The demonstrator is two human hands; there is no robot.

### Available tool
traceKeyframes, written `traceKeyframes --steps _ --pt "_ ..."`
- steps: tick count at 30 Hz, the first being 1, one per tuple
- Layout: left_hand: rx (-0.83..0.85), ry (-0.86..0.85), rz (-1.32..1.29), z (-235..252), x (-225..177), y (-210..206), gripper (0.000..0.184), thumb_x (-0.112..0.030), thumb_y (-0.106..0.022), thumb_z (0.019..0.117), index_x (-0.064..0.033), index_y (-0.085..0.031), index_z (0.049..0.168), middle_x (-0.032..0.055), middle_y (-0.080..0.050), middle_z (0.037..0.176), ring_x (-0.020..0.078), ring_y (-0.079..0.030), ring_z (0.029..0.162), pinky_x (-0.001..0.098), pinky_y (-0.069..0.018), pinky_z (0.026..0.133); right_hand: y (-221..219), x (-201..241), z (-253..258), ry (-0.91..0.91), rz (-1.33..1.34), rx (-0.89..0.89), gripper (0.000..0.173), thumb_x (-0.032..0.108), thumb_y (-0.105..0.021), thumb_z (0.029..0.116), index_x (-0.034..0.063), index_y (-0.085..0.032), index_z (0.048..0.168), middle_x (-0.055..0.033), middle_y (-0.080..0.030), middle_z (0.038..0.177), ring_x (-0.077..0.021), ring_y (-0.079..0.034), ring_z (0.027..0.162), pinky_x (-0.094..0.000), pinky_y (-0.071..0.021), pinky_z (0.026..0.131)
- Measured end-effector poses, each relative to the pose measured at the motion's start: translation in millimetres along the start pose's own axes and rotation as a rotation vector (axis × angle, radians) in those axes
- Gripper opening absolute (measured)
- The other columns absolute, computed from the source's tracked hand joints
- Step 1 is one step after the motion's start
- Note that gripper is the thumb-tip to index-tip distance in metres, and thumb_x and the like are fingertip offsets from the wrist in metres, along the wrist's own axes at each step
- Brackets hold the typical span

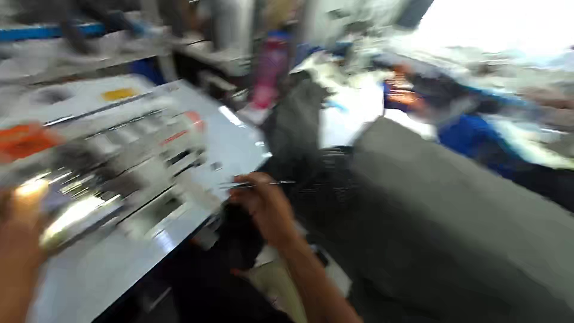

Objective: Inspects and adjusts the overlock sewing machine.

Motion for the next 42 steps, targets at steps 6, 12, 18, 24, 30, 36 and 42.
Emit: traceKeyframes --steps 6,12,18,24,30,36,42 --pt "-0.196 -0.038 -0.120 33 79 -9 0.026 -0.024 -0.058 0.1024 -0.0028 -0.073 0.102 0.0085 -0.069 0.089 0.0146 -0.064 0.078 0.0375 -0.0544 0.075 -88 -16 -19 0.275 -0.074 0.158 0.019 0.026 -0.062 0.1035 0.0097 -0.064 0.112 -0.0126 -0.064 0.128 -0.0300 -0.070 0.111 -0.0454 -0.0634 0.092" --pt "-0.222 -0.026 -0.246 31 81 -9 0.019 -0.024 -0.060 0.1023 -0.0092 -0.071 0.099 -0.0037 -0.062 0.074 0.0031 -0.054 0.062 0.0229 -0.0459 0.059 -161 -15 -26 0.641 -0.205 0.226 0.009 0.004 -0.067 0.0967 0.0025 -0.074 0.102 -0.0120 -0.070 0.119 -0.0228 -0.071 0.107 -0.0377 -0.0642 0.089" --pt "-0.260 -0.035 -0.263 32 83 -9 0.017 -0.022 -0.060 0.1019 -0.0107 -0.071 0.096 -0.0066 -0.059 0.071 0.0006 -0.051 0.059 0.0195 -0.0421 0.056 -200 -20 -11 0.992 -0.418 0.110 0.011 -0.006 -0.070 0.0896 -0.0045 -0.075 0.099 -0.0188 -0.073 0.108 -0.0219 -0.072 0.102 -0.0309 -0.0622 0.087" --pt "-0.281 -0.031 -0.257 31 83 -9 0.016 -0.021 -0.060 0.1015 -0.0115 -0.070 0.094 -0.0076 -0.056 0.069 0.0002 -0.049 0.057 0.0187 -0.0393 0.054 -205 -34 -3 1.043 -0.474 0.023 0.010 -0.007 -0.068 0.0895 -0.0063 -0.074 0.097 -0.0198 -0.072 0.106 -0.0235 -0.072 0.106 -0.0315 -0.0617 0.090" --pt "-0.288 -0.042 -0.275 31 82 -9 0.015 -0.020 -0.060 0.1015 -0.0115 -0.070 0.094 -0.0082 -0.055 0.068 -0.0003 -0.047 0.056 0.0175 -0.0373 0.052 -210 -35 1 1.039 -0.498 0.004 0.010 -0.008 -0.068 0.0897 -0.0070 -0.074 0.098 -0.0212 -0.072 0.105 -0.0246 -0.073 0.105 -0.0309 -0.0628 0.088" --pt "-0.297 -0.050 -0.258 31 83 -8 0.015 -0.020 -0.060 0.1011 -0.0111 -0.070 0.094 -0.0080 -0.054 0.067 0.0002 -0.047 0.056 0.0184 -0.0378 0.053 -213 -35 4 1.012 -0.541 -0.014 0.011 -0.006 -0.068 0.0899 -0.0058 -0.075 0.099 -0.0196 -0.073 0.106 -0.0219 -0.072 0.103 -0.0275 -0.0615 0.086" --pt "-0.302 -0.059 -0.267 31 83 -8 0.015 -0.019 -0.060 0.1011 -0.0113 -0.070 0.093 -0.0083 -0.054 0.067 -0.0001 -0.047 0.056 0.0176 -0.0368 0.052 -211 -35 4 1.009 -0.522 -0.014 0.012 -0.007 -0.066 0.0905 -0.0057 -0.075 0.098 -0.0189 -0.073 0.106 -0.0197 -0.071 0.102 -0.0250 -0.0599 0.085"
Point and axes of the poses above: each hand's wrist, its own z-axis towards the middle knuckle, its own y-axis out of the back of the hand, x = y × z, the point moved 8 cm from there along z, towards the middle knuckle
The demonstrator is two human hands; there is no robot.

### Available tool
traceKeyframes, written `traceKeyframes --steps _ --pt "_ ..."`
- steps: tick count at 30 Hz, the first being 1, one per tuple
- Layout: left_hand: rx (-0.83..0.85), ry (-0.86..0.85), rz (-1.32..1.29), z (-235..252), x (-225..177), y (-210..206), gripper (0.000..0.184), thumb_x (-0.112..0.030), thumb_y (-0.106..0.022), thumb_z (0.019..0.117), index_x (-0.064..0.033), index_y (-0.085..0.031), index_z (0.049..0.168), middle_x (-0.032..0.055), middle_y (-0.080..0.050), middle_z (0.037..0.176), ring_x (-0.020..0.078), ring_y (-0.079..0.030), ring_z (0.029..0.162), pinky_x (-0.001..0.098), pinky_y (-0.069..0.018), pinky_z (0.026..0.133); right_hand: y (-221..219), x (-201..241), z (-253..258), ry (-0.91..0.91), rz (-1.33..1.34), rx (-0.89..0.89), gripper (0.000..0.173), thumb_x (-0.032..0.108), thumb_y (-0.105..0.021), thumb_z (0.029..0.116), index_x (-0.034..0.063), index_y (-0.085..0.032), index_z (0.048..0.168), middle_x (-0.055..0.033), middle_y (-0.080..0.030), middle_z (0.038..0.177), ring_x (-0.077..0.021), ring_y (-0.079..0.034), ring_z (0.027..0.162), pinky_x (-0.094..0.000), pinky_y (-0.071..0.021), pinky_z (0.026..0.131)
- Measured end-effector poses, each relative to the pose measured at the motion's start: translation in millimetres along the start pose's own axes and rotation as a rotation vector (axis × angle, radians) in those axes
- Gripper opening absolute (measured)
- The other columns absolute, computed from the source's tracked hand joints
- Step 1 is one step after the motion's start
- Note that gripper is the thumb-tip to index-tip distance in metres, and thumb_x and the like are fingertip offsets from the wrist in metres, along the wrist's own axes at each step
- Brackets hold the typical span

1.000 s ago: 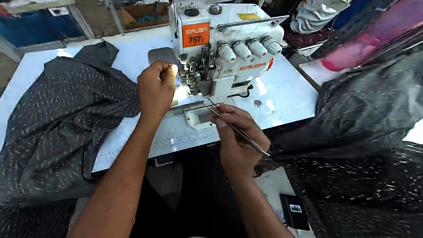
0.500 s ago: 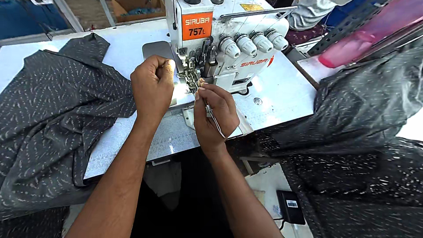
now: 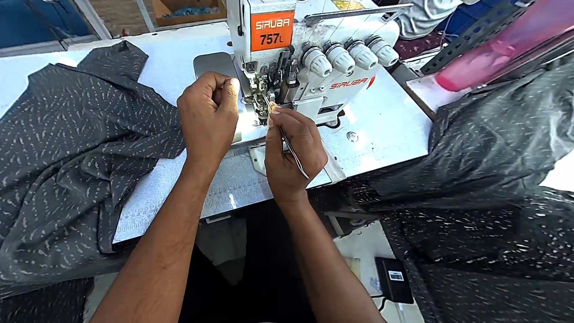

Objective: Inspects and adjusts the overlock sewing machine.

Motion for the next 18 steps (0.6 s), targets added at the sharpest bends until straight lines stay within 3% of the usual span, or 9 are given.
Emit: traceKeyframes --steps 18 --pt "-0.014 0.007 0.012 -0.2 0.3 0.2 0.015 -0.019 -0.059 0.1008 -0.0117 -0.070 0.092 -0.0089 -0.054 0.067 -0.0005 -0.046 0.056 0.0174 -0.0359 0.053 0.1 -0.8 -0.8 0.007 0.048 -0.010 0.010 -0.009 -0.065 0.0922 -0.0058 -0.074 0.094 -0.0213 -0.073 0.107 -0.0244 -0.072 0.107 -0.0306 -0.0606 0.091"
Point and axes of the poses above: each hand's wrist, its own z-axis towards the middle knuckle, its own y-axis out of the back of the hand, x = y × z, the point moved 8 cm from there along z, towards the middle knuckle
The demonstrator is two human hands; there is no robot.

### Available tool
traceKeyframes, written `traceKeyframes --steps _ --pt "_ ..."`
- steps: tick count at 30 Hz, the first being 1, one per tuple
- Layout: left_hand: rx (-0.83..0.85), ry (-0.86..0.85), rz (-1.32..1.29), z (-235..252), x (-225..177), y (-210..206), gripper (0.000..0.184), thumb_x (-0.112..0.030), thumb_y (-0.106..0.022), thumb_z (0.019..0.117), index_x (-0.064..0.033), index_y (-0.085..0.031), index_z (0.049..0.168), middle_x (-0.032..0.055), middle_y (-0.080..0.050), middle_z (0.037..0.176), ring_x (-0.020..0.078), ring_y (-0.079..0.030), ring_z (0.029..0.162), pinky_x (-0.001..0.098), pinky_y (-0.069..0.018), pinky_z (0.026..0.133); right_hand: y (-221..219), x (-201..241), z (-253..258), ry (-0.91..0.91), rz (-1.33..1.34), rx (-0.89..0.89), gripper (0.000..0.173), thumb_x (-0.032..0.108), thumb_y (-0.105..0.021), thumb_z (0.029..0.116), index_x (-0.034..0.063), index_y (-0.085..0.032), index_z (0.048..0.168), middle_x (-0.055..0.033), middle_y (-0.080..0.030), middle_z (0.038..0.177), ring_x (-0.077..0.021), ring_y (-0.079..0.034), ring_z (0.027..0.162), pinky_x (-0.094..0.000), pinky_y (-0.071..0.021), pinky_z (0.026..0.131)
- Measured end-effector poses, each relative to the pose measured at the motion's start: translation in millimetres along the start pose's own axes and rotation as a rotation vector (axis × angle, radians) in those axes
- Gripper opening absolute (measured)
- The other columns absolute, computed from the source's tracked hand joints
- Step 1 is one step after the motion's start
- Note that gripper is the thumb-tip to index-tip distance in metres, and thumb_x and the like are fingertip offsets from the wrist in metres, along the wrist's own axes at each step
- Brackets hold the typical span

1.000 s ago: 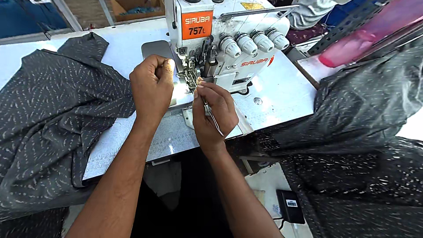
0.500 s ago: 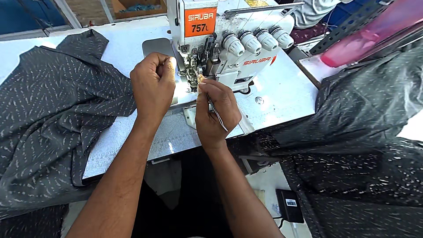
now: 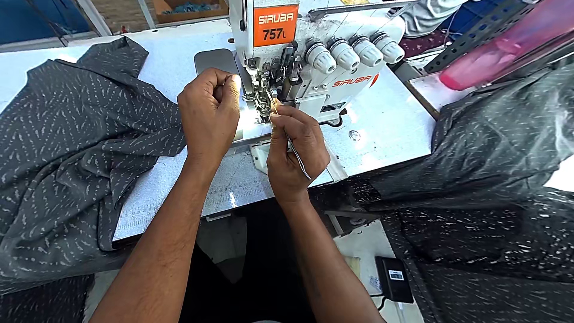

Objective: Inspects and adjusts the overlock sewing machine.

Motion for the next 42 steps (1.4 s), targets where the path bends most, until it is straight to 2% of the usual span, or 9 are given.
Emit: traceKeyframes --steps 13,19,29,42 --pt "-0.001 0.003 -0.009 0.6 0.0 0.3 0.015 -0.019 -0.060 0.1006 -0.0120 -0.070 0.092 -0.0090 -0.053 0.066 -0.0006 -0.045 0.055 0.0173 -0.0354 0.052 -1.5 1.0 0.1 0.003 -0.008 -0.005 0.010 -0.009 -0.066 0.0918 -0.0055 -0.075 0.095 -0.0213 -0.074 0.106 -0.0238 -0.073 0.106 -0.0294 -0.0607 0.090" --pt "-0.003 0.006 -0.014 0.6 0.4 0.1 0.015 -0.019 -0.060 0.1007 -0.0117 -0.070 0.092 -0.0084 -0.053 0.066 -0.0001 -0.045 0.055 0.0176 -0.0350 0.051 -0.9 0.2 -1.5 -0.006 0.006 -0.001 0.011 -0.008 -0.069 0.0900 -0.0064 -0.074 0.099 -0.0217 -0.073 0.107 -0.0266 -0.073 0.107 -0.0330 -0.0628 0.089" --pt "-0.015 -0.001 -0.019 0.3 -1.0 0.8 0.015 -0.018 -0.060 0.1003 -0.0114 -0.070 0.091 -0.0091 -0.052 0.065 -0.0011 -0.044 0.054 0.0167 -0.0342 0.051 1.3 -0.4 -2.2 0.007 0.014 -0.023 0.008 -0.009 -0.066 0.0908 -0.0060 -0.073 0.094 -0.0214 -0.074 0.106 -0.0263 -0.073 0.106 -0.0327 -0.0619 0.090" --pt "-0.011 -0.002 -0.030 0.1 0.1 0.8 0.013 -0.018 -0.061 0.0996 -0.0115 -0.071 0.093 -0.0087 -0.054 0.067 -0.0006 -0.046 0.055 0.0171 -0.0358 0.051 -0.6 -0.7 -1.7 0.018 0.030 -0.012 0.008 -0.008 -0.066 0.0918 -0.0068 -0.073 0.096 -0.0213 -0.074 0.106 -0.0251 -0.073 0.107 -0.0309 -0.0616 0.090"
Point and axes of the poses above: each hand's wrist, its own z-axis towards the middle knuckle, its own y-axis out of the back of the hand, x = y × z, the point moved 8 cm from there along z, towards the middle knuckle
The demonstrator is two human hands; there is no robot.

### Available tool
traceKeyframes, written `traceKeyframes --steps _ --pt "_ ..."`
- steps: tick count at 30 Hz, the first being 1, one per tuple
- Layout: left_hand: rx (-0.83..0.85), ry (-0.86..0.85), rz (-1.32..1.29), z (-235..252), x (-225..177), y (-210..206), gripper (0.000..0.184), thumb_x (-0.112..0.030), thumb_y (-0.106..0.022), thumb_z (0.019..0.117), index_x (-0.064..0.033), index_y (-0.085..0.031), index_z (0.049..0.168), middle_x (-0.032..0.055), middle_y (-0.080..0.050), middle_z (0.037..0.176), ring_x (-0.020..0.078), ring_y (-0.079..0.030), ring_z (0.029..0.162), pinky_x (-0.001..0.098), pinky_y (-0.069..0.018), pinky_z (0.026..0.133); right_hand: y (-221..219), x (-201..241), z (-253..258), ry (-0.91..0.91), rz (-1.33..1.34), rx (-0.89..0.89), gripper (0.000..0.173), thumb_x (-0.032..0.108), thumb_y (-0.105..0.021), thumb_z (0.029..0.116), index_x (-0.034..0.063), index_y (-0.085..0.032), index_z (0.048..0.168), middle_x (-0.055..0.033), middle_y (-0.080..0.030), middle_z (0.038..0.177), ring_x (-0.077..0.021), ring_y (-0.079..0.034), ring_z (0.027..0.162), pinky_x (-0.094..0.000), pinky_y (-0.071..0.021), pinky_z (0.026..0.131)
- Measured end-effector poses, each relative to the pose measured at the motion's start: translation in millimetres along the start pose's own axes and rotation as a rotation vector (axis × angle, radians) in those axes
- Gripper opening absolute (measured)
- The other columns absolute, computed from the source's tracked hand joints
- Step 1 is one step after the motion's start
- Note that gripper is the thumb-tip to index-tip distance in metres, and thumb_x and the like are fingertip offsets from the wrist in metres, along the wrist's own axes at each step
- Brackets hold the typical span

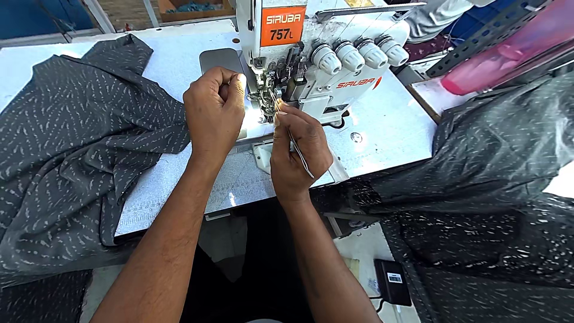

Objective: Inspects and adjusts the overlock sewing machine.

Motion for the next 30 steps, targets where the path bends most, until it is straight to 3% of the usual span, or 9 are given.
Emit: traceKeyframes --steps 7,15,30 --pt "0.002 0.020 -0.001 -1 0 1 0.008 -0.016 -0.064 0.0961 -0.0114 -0.069 0.098 -0.0088 -0.049 0.064 0.0016 -0.042 0.052 0.0184 -0.0334 0.049 2 3 -1 0.031 0.056 0.023 0.008 -0.009 -0.069 0.0905 -0.0074 -0.068 0.098 -0.0232 -0.072 0.109 -0.0316 -0.072 0.111 -0.0393 -0.0627 0.094" --pt "0.003 0.029 0.003 0 1 1 0.008 -0.016 -0.062 0.0965 -0.0116 -0.069 0.098 -0.0093 -0.049 0.064 0.0016 -0.042 0.052 0.0186 -0.0329 0.049 -5 2 7 0.091 0.036 0.148 0.004 -0.008 -0.068 0.0921 -0.0063 -0.068 0.095 -0.0236 -0.072 0.110 -0.0313 -0.070 0.114 -0.0386 -0.0605 0.097" --pt "-0.001 0.013 0.033 -1 0 1 0.010 -0.017 -0.062 0.0965 -0.0112 -0.070 0.100 -0.0093 -0.049 0.064 0.0014 -0.042 0.053 0.0186 -0.0334 0.050 -5 4 10 0.097 -0.003 0.179 0.004 -0.010 -0.068 0.0905 -0.0070 -0.069 0.092 -0.0242 -0.073 0.109 -0.0314 -0.071 0.113 -0.0385 -0.0597 0.099"
Point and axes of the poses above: each hand's wrist, its own z-axis towards the middle knuckle, its own y-axis out of the back of the hand, x = y × z, the point moved 8 cm from there along z, towards the middle knuckle
